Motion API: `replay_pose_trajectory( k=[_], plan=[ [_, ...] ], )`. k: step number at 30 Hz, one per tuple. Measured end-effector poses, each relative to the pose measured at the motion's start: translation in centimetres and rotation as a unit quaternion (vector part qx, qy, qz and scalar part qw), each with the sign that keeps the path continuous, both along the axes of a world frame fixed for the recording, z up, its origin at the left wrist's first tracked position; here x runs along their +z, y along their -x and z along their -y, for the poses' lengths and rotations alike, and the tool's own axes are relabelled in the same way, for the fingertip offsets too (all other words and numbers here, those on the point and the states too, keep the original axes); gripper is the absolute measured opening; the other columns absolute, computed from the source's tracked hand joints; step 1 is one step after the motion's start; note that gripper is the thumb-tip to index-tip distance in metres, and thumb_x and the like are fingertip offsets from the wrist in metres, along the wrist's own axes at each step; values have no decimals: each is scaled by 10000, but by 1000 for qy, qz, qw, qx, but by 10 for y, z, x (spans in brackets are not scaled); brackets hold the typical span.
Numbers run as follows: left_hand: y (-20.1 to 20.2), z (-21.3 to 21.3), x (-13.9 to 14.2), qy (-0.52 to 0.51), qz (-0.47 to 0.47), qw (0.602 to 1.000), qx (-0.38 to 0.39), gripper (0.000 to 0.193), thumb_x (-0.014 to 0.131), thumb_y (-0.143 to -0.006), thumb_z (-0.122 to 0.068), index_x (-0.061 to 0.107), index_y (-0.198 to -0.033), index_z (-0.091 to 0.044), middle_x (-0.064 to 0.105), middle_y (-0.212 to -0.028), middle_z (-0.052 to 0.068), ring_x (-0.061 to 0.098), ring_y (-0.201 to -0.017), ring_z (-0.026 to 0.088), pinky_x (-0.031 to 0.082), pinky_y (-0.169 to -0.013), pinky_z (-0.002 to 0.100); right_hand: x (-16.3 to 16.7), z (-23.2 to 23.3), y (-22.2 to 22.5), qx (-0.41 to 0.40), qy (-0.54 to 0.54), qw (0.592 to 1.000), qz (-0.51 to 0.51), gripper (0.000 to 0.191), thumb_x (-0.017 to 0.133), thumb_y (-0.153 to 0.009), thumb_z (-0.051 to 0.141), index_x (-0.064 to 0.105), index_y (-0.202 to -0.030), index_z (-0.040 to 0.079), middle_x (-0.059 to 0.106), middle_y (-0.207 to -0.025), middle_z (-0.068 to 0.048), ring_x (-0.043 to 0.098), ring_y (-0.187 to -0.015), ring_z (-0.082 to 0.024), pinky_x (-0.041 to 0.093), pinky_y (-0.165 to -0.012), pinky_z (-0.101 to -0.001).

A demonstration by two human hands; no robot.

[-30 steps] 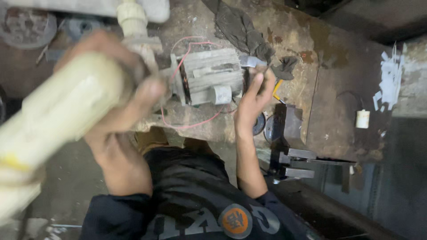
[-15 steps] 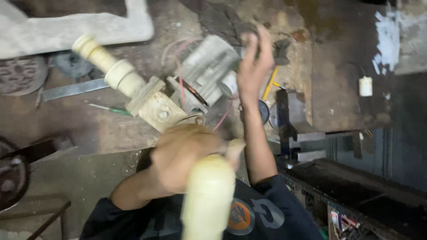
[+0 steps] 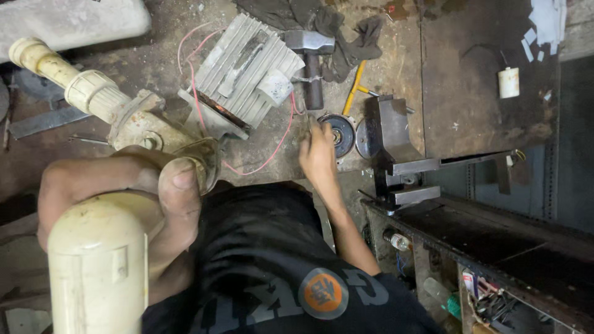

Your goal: The person disassembles a small electric motor and its plastic housing using a hammer and screwdriver. They remove the housing, separate the motor components, and then reassemble the unit on a cluttered workbench.

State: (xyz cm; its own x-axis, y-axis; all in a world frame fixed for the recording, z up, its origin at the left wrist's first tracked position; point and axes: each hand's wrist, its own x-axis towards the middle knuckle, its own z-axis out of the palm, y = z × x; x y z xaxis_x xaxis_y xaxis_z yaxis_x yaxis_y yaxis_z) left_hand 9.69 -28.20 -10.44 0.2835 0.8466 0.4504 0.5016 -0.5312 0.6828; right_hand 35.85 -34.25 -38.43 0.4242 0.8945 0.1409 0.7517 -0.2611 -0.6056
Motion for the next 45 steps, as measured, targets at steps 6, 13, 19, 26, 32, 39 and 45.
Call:
replay_pose_trajectory(
  k=[6,13,19,26,32,39,45],
  plan=[
    [-8,-1,-6,63,116,991,36,286,823,-906,-74,544,-960,-46,587,-794,16,529,-591,100,447,-579,225,17,-19,14,30,9,1000,-4,574,624,-890,-8,494,-1444,-72,516,-1201,-311,559,-1068,-472,486,-935,-514],
    [-3,-34,-1,93,200,950,-219,434,783,-888,-165,556,-1223,-11,628,-1064,94,650,-895,214,541,-805,340,109,13,70,102,-175,979,11,543,645,-846,43,564,-1381,2,590,-1373,-248,531,-1333,-453,401,-1175,-546],
    [2,-40,-12,239,52,884,-398,297,691,-904,-124,563,-1160,-47,669,-936,96,691,-786,225,569,-689,368,122,12,132,97,-264,916,-286,451,669,-896,170,586,-1310,13,581,-1330,-214,534,-1260,-394,432,-1093,-504],
    [29,-33,-35,1,200,888,-413,380,648,-1075,-161,466,-1354,22,594,-1186,178,659,-1021,296,600,-883,360,118,-29,155,-42,-374,834,-404,409,698,-954,319,612,-1227,27,570,-1281,-175,538,-1176,-324,468,-998,-455],
    [125,-77,-158,144,280,928,-198,337,608,-1049,-415,710,-907,-127,774,-922,42,748,-858,155,577,-862,318,140,-47,199,-53,-423,859,-284,463,773,-902,401,601,-1102,21,556,-1157,-146,547,-1121,-266,436,-989,-388],
    [54,-143,-254,298,500,779,-235,532,540,-1077,-444,481,-1360,2,621,-1168,136,635,-1076,289,532,-1010,458,161,-52,208,-63,-369,896,-241,465,754,-881,442,603,-1025,26,548,-1150,-122,574,-1075,-269,503,-1005,-427],
    [29,-134,-236,348,664,640,-165,327,522,-1041,-331,499,-1179,-35,611,-950,133,668,-848,279,635,-822,566,164,-51,201,-60,-375,890,-252,454,767,-888,418,619,-1045,19,560,-1150,-128,593,-1071,-279,502,-981,-422]
  ],
)
